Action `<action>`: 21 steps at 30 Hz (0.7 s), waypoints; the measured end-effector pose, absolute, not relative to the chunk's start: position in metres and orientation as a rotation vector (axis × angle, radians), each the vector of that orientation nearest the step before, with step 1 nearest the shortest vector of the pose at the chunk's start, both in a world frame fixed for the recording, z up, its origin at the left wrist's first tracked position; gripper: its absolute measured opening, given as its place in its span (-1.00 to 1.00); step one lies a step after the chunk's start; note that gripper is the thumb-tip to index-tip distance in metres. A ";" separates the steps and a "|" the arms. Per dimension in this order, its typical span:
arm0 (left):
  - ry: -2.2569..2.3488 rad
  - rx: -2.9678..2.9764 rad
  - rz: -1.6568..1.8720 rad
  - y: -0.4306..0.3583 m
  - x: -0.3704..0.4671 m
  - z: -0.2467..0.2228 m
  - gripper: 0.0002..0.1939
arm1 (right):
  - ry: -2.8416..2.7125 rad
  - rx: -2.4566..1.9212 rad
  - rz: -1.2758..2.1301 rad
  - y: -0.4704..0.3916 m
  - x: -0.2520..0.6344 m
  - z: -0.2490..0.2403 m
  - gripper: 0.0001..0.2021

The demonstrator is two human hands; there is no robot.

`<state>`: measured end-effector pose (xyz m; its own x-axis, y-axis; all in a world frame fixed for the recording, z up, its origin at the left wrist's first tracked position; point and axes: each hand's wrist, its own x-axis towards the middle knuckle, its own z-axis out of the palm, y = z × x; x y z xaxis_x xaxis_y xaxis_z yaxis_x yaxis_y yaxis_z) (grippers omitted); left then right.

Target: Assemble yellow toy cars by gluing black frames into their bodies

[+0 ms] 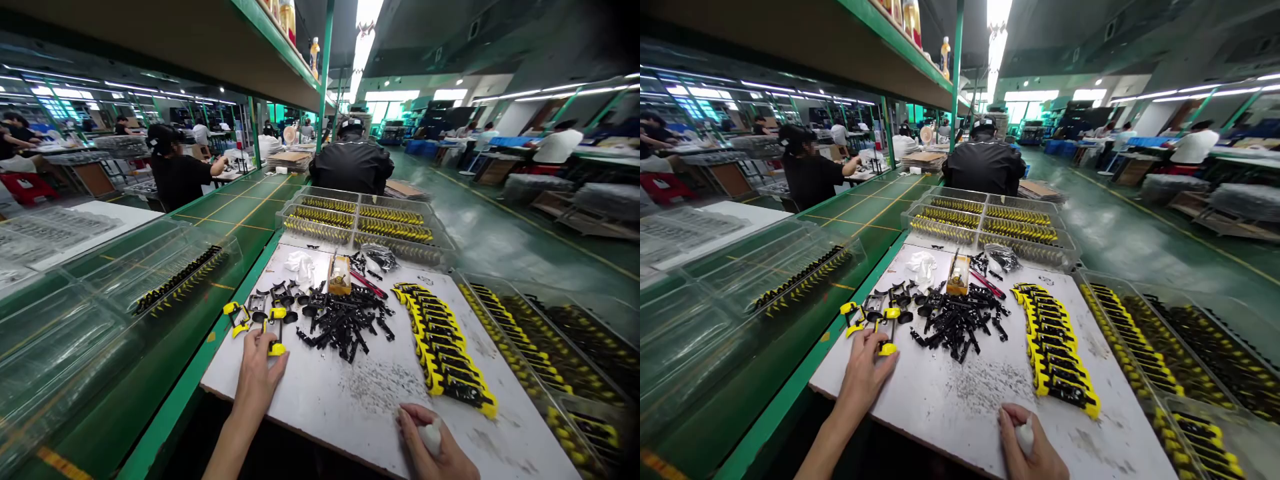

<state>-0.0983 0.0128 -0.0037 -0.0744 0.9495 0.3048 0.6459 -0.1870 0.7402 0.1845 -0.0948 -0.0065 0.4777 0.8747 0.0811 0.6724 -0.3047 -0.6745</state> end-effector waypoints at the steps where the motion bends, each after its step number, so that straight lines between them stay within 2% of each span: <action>1: 1.690 1.747 1.191 0.010 -0.101 -0.003 -0.76 | -1.288 -2.058 0.403 -0.094 0.186 -0.006 -0.62; 6: 1.527 1.291 1.210 -0.001 -0.110 0.012 -0.62 | -1.344 -2.028 0.405 -0.078 0.190 0.003 -0.69; 11: 1.307 1.015 1.137 -0.014 -0.104 0.024 -0.31 | -1.477 -2.001 0.261 -0.041 0.193 0.009 -0.75; 14: 1.235 0.884 1.102 -0.021 -0.096 0.024 -0.15 | -1.522 -1.979 0.147 -0.012 0.194 0.007 -0.71; 17: 1.171 0.763 1.051 -0.026 -0.090 0.026 -0.16 | -1.545 -1.960 0.110 0.014 0.193 0.006 -0.66; 21: 1.060 0.681 0.977 -0.030 -0.090 0.032 -0.19 | -1.560 -1.958 0.130 0.030 0.193 0.007 -0.70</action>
